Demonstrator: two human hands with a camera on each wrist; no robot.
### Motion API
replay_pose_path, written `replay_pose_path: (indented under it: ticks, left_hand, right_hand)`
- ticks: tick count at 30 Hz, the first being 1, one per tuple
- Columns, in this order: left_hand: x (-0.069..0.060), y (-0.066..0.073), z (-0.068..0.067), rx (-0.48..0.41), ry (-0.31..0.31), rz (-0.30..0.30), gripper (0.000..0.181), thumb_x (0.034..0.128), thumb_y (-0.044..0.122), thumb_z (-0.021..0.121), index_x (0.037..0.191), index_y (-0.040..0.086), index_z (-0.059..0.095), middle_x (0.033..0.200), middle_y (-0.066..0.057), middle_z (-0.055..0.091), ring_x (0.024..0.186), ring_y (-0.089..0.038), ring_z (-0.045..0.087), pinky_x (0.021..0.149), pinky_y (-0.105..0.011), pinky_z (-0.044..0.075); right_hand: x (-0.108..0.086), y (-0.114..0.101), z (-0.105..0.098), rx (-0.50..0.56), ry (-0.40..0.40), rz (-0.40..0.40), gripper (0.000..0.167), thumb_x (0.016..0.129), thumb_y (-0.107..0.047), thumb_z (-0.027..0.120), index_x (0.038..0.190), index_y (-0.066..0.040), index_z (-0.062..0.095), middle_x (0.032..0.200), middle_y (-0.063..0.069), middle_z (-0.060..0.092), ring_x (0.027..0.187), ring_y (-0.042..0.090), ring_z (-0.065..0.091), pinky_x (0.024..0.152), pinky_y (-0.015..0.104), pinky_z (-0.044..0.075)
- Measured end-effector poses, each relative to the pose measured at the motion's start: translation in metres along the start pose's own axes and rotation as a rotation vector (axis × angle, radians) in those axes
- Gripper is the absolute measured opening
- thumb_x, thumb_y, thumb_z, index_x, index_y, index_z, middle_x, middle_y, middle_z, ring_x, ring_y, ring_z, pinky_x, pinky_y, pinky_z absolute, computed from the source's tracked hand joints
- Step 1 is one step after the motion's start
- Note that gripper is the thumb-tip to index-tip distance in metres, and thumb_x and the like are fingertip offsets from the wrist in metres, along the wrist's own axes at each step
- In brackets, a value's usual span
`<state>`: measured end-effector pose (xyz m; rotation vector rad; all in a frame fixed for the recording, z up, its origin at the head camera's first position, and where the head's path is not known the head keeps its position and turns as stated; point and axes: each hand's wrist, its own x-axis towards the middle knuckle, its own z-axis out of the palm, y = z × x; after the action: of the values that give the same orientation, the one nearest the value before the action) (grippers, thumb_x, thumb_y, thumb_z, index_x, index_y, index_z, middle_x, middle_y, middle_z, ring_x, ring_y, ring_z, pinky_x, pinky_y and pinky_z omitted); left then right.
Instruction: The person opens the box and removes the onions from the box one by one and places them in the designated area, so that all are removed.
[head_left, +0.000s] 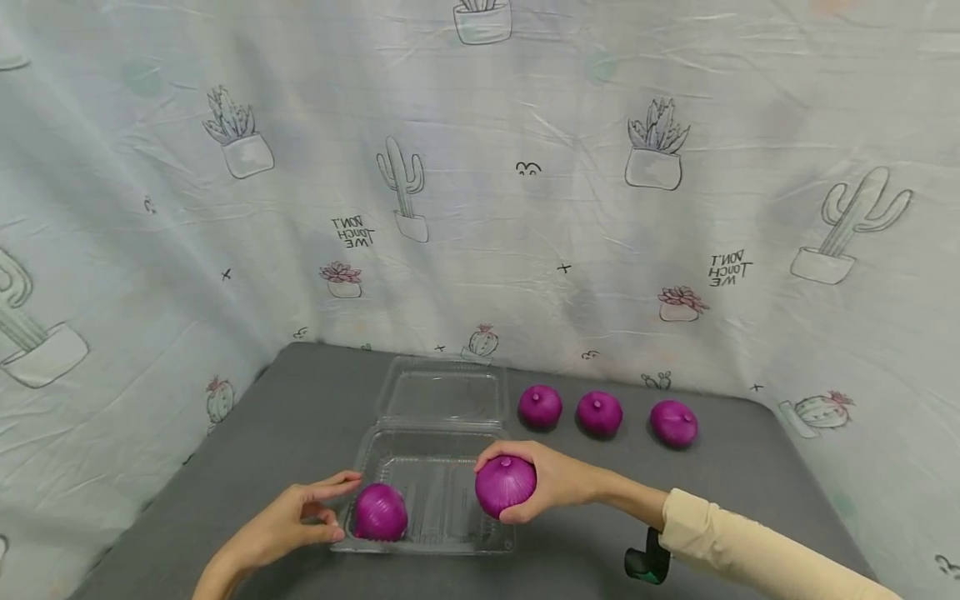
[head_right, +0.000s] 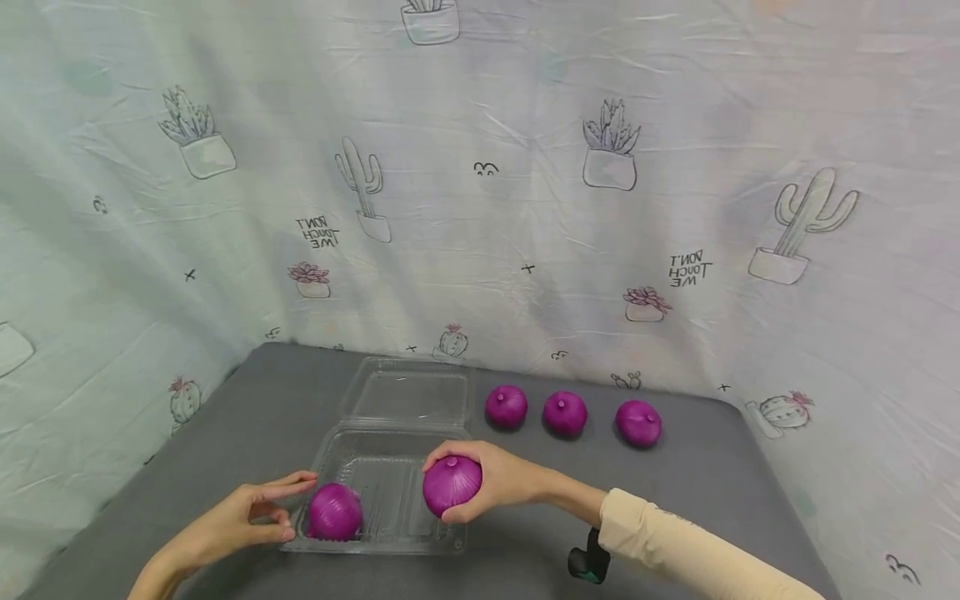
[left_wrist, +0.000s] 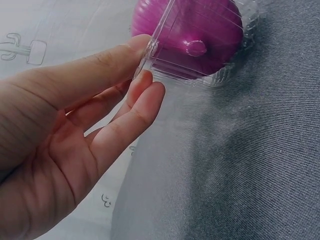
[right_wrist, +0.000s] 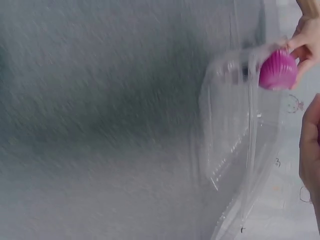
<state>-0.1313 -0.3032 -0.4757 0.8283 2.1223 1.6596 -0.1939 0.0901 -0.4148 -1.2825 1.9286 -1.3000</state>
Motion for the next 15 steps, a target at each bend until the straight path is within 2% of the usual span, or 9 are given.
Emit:
replay_pose_path:
  ticks: [4, 6, 9, 13, 15]
  left_hand:
    - [0.000, 0.000, -0.001, 0.008, -0.002, 0.000, 0.062, 0.0907, 0.003, 0.063, 0.137, -0.022, 0.030, 0.141, -0.047, 0.015, 0.073, -0.007, 0.058, 0.072, -0.024, 0.049]
    - [0.000, -0.001, -0.002, 0.008, -0.008, 0.020, 0.061, 0.0912, 0.002, 0.062, 0.137, -0.023, 0.030, 0.142, -0.045, 0.018, 0.073, -0.008, 0.058, 0.073, -0.024, 0.049]
    - [0.000, -0.002, -0.002, -0.001, -0.008, 0.015, 0.061, 0.0912, 0.003, 0.062, 0.138, -0.020, 0.031, 0.150, -0.017, 0.034, 0.074, -0.007, 0.059, 0.075, -0.024, 0.049]
    - [-0.001, -0.004, -0.002, -0.009, -0.019, 0.035, 0.060, 0.0914, 0.002, 0.061, 0.141, -0.015, 0.033, 0.142, 0.026, 0.036, 0.074, -0.008, 0.060, 0.077, -0.022, 0.048]
    - [-0.001, -0.006, -0.004, -0.008, -0.035, 0.057, 0.059, 0.0918, 0.001, 0.061, 0.143, -0.011, 0.034, 0.141, 0.031, 0.035, 0.074, -0.011, 0.061, 0.078, -0.021, 0.048]
  right_hand:
    - [-0.013, -0.003, 0.004, 0.008, 0.073, 0.003, 0.050, 0.080, -0.012, 0.075, 0.126, -0.016, 0.056, 0.126, 0.005, 0.055, 0.105, 0.018, 0.058, 0.078, 0.036, 0.054]
    - [-0.020, -0.004, 0.006, 0.009, 0.114, 0.019, 0.051, 0.080, -0.013, 0.076, 0.127, -0.017, 0.057, 0.126, 0.005, 0.055, 0.106, 0.019, 0.057, 0.078, 0.036, 0.054]
    - [-0.029, -0.005, 0.008, -0.001, 0.194, 0.043, 0.051, 0.079, -0.014, 0.078, 0.126, -0.019, 0.058, 0.125, 0.005, 0.054, 0.106, 0.021, 0.056, 0.077, 0.036, 0.054]
    - [-0.042, -0.005, 0.013, -0.002, 0.319, 0.072, 0.051, 0.079, -0.012, 0.079, 0.125, -0.018, 0.058, 0.125, 0.007, 0.052, 0.104, 0.021, 0.057, 0.077, 0.036, 0.054]
    - [-0.049, -0.006, 0.016, 0.006, 0.385, 0.097, 0.052, 0.079, -0.012, 0.079, 0.125, -0.019, 0.057, 0.124, 0.007, 0.052, 0.102, 0.021, 0.058, 0.077, 0.036, 0.054]
